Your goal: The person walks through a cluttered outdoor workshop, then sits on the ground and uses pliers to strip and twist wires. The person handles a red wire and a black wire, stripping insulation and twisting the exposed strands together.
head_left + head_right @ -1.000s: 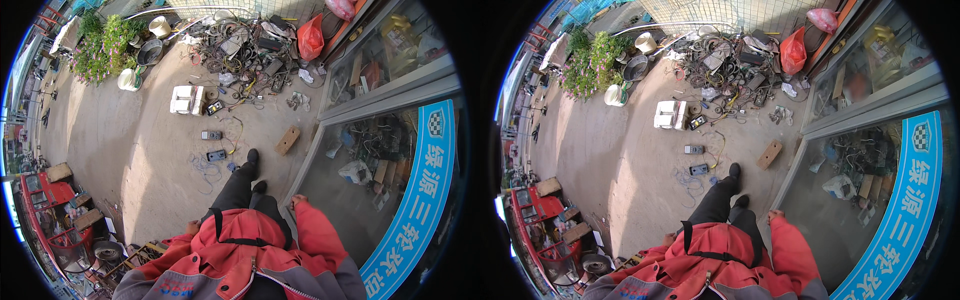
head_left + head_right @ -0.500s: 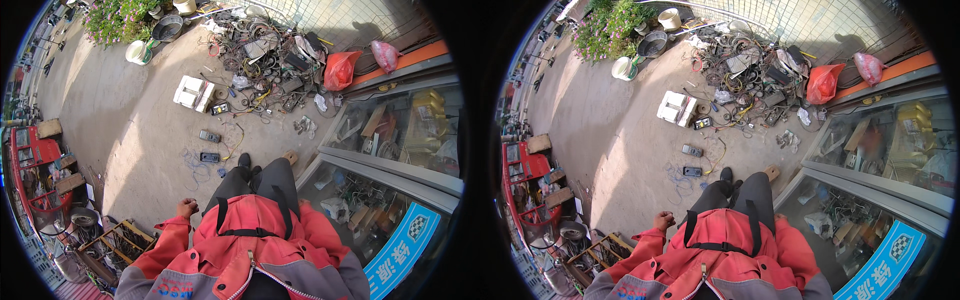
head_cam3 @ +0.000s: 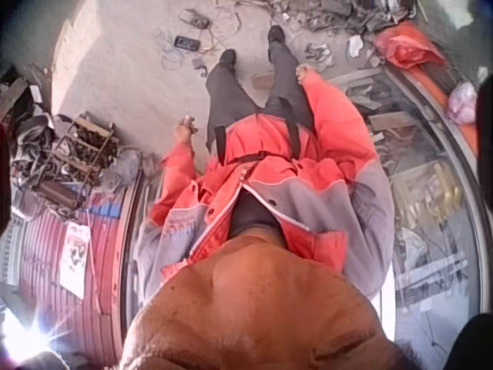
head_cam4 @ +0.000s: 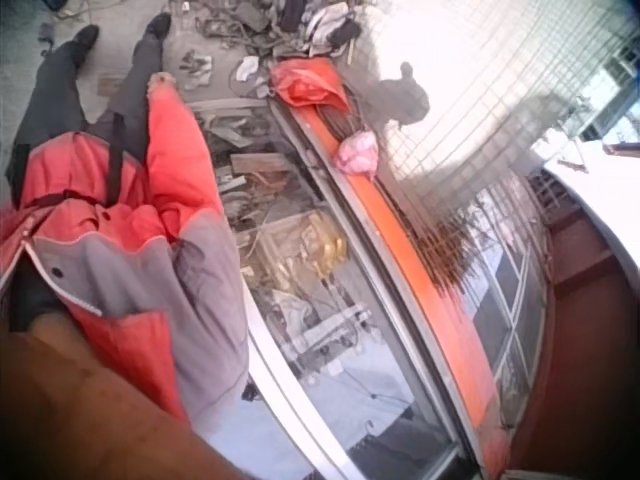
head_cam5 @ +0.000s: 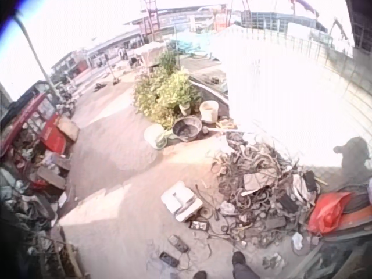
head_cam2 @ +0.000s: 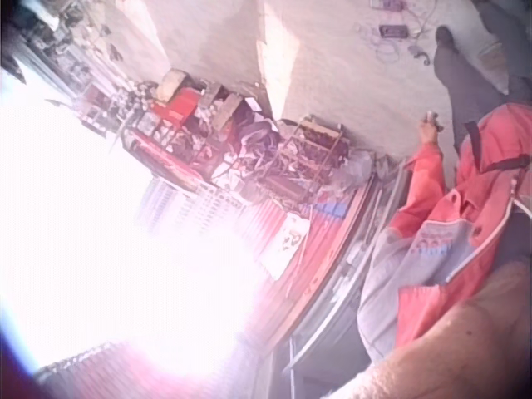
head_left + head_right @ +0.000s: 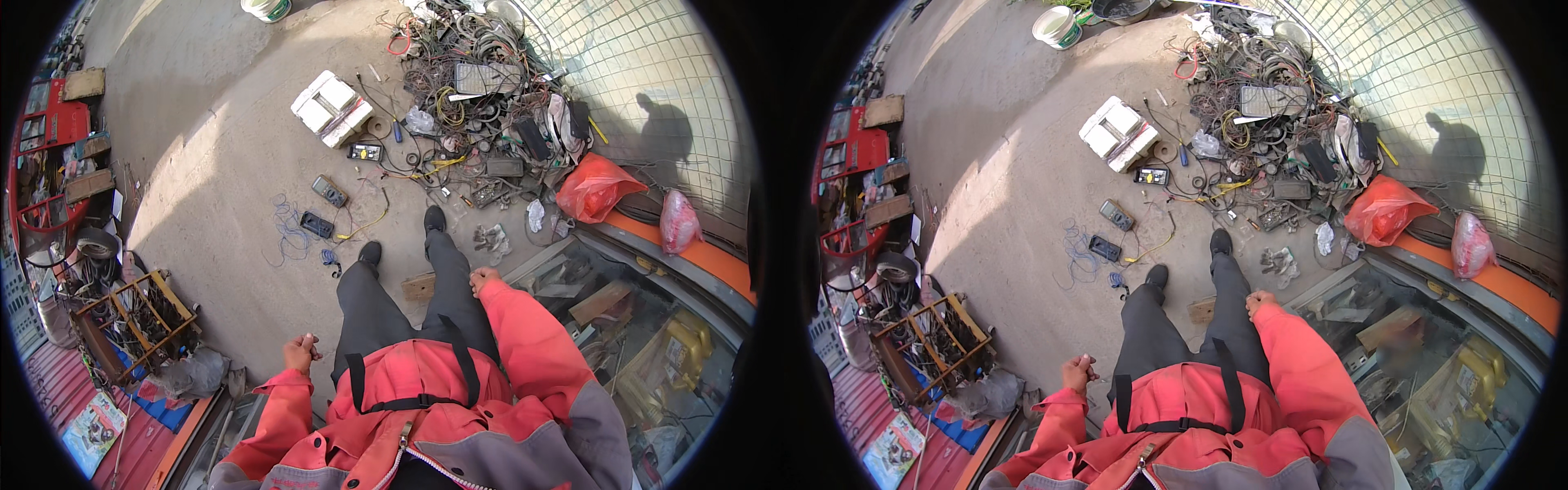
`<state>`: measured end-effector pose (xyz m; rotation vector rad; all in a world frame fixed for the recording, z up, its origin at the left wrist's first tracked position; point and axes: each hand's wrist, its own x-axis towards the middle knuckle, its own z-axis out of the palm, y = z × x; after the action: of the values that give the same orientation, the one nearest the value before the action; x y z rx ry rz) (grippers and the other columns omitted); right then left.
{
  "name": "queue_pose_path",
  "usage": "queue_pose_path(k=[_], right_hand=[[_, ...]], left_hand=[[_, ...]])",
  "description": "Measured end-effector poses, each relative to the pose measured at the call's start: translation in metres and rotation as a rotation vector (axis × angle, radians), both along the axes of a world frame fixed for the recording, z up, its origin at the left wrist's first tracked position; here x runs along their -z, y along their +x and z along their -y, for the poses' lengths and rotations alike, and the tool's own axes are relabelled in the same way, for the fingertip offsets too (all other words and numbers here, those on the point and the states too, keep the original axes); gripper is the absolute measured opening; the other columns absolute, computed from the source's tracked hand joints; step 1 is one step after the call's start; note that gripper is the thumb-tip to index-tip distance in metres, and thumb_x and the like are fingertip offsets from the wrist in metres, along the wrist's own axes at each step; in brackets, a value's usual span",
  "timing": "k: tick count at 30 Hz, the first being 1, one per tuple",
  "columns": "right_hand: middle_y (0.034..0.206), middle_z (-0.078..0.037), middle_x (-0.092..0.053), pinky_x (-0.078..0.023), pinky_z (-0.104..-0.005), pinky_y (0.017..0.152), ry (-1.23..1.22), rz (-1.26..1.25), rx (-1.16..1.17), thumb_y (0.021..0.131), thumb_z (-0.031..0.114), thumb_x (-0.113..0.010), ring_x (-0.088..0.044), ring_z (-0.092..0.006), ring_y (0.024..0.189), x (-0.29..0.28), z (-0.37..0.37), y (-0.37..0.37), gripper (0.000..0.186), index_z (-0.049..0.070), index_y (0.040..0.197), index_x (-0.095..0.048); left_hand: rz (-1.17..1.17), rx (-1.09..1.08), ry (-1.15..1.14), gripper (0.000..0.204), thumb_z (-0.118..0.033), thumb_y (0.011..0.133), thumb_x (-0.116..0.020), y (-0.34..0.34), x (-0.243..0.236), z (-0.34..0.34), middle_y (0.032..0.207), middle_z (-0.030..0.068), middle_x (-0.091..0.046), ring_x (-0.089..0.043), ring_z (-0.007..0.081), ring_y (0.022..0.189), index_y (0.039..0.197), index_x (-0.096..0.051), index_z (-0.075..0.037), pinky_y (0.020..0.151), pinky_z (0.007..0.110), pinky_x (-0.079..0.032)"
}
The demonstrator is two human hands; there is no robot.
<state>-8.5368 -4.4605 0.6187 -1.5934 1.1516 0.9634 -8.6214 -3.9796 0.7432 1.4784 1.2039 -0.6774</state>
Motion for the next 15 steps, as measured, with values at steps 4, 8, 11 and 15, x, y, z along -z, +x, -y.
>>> queue_pose_path(k=[4,8,11,15], right_hand=[[0.073,-0.004,-0.061,-0.049,-0.0281,0.05,0.051,0.029,-0.21,0.091,0.015,-0.056,-0.055,-0.0115,0.057,0.007,-0.006,0.074,0.016,0.002,0.098,-0.063],[0.073,-0.004,-0.062,-0.049,-0.0284,0.05,0.097,0.053,-0.338,0.091,0.015,-0.057,-0.055,-0.0116,0.057,0.068,-0.009,0.11,0.017,0.001,0.097,-0.064],[0.072,-0.004,-0.062,-0.048,-0.0283,0.048,0.087,0.053,-0.394,0.09,0.015,-0.058,-0.055,-0.0114,0.055,0.122,-0.019,0.139,0.016,0.0,0.094,-0.064],[0.066,-0.004,-0.062,-0.046,-0.0289,0.046,0.071,0.161,-0.328,0.086,0.016,-0.061,-0.055,-0.0128,0.05,0.216,-0.043,0.17,0.014,0.002,0.087,-0.066]], left_hand=[[0.023,-0.046,0.017,0.032,-0.026,0.096,-0.056,0.022,0.005,0.061,0.052,0.0037,-0.05,-0.045,0.0116,0.043,0.081,-0.062,0.002,0.049,0.029,-0.048],[0.09,0.007,0.005,0.033,-0.026,0.096,-0.055,0.061,0.045,0.105,0.054,0.0023,-0.051,-0.047,0.01,0.047,0.08,-0.062,0.001,0.05,0.026,-0.045],[0.146,0.083,-0.03,0.03,-0.024,0.097,-0.055,0.099,0.095,0.125,0.057,0.0006,-0.052,-0.048,0.0084,0.051,0.08,-0.062,0.0,0.05,0.024,-0.04],[0.235,0.212,-0.021,0.026,-0.021,0.095,-0.056,0.143,0.178,0.137,0.059,0.0008,-0.054,-0.049,0.0078,0.053,0.081,-0.062,0.0,0.051,0.024,-0.039]])
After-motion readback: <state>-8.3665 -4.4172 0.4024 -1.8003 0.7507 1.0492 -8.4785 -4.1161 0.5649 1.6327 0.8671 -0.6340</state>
